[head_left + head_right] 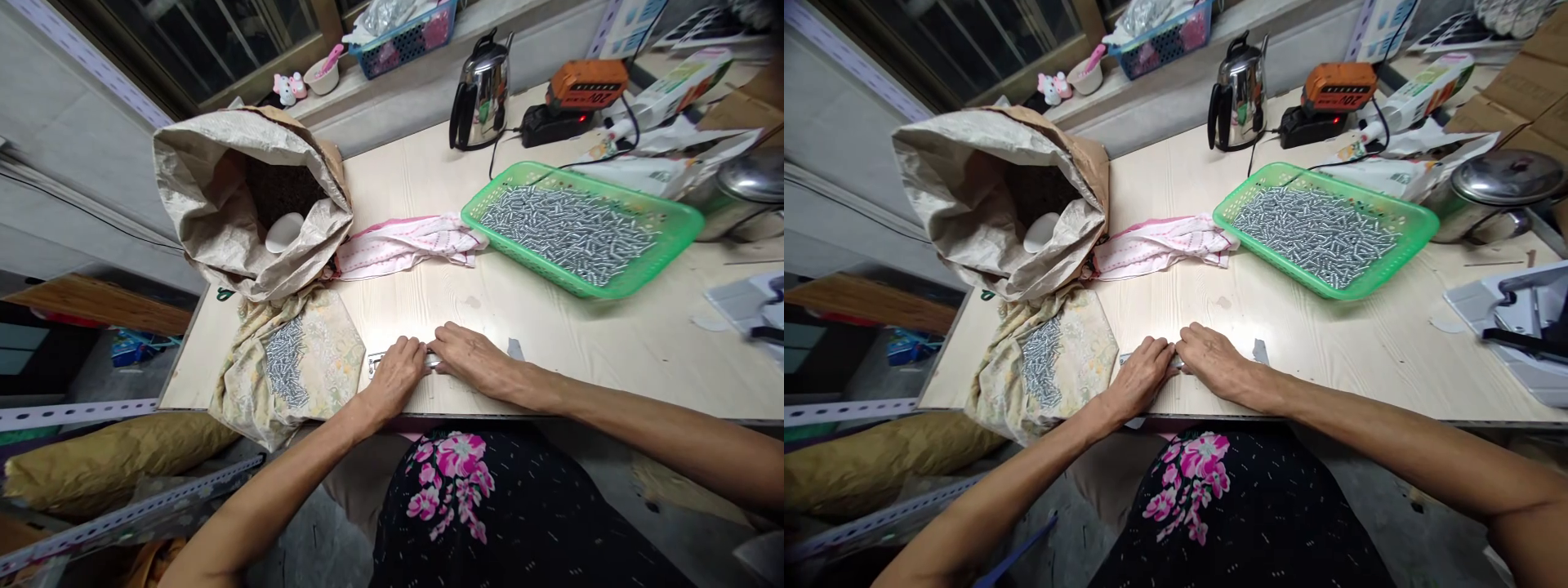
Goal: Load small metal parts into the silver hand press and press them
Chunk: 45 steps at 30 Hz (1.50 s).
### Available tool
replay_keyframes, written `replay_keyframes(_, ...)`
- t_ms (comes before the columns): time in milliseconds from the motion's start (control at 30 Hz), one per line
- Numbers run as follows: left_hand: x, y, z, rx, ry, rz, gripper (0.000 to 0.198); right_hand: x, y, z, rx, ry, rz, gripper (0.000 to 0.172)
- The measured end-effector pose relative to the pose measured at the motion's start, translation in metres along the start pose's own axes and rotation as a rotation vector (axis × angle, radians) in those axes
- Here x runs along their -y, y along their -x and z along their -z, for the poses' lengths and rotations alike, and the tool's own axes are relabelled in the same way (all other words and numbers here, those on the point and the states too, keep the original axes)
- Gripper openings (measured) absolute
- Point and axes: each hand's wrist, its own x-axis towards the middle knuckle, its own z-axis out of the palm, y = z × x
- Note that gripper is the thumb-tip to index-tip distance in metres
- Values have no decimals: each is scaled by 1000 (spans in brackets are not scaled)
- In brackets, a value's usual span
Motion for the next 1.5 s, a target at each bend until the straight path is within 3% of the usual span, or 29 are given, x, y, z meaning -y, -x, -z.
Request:
replay_keyframes(167,5,-1,-9,-78,111,31,19,-5,-6,-8,6,-35,1,20)
replay_keyframes(300,5,5,-10,-148,184,87,22,-13,-6,5,17,-45,35,11)
replay_keyframes(400,-7,19,-16,-250,177,112,40,-24,-4,19,78,-70,102,38)
replay_keyframes(500,-30,32,-28,-300,172,53,47,-32,-5,24,99,-36,64,30)
replay_keyframes(633,-54,37,-41,-270,252,5,53,-40,-18,19,51,69,38,16)
replay_keyframes(767,-55,30,-42,-272,389,27,49,-63,-38,20,44,33,145,21)
replay_keyframes(867,-47,24,-36,-269,462,42,43,-75,-47,25,25,41,112,19)
replay_keyframes(967,-44,22,-31,-269,495,16,46,-56,-53,26,19,61,117,16)
replay_keyframes(1167,-46,24,-35,-232,507,1,50,22,-72,6,178,16,416,13)
replay_keyframes(1300,-46,26,-41,-176,461,38,49,33,-82,-12,213,-73,535,16)
replay_keyframes(1433,-49,25,-44,-178,405,21,49,38,-99,-29,276,-123,440,15)
replay_keyframes(1500,-50,25,-45,-190,371,2,49,45,-106,-26,237,-178,345,12)
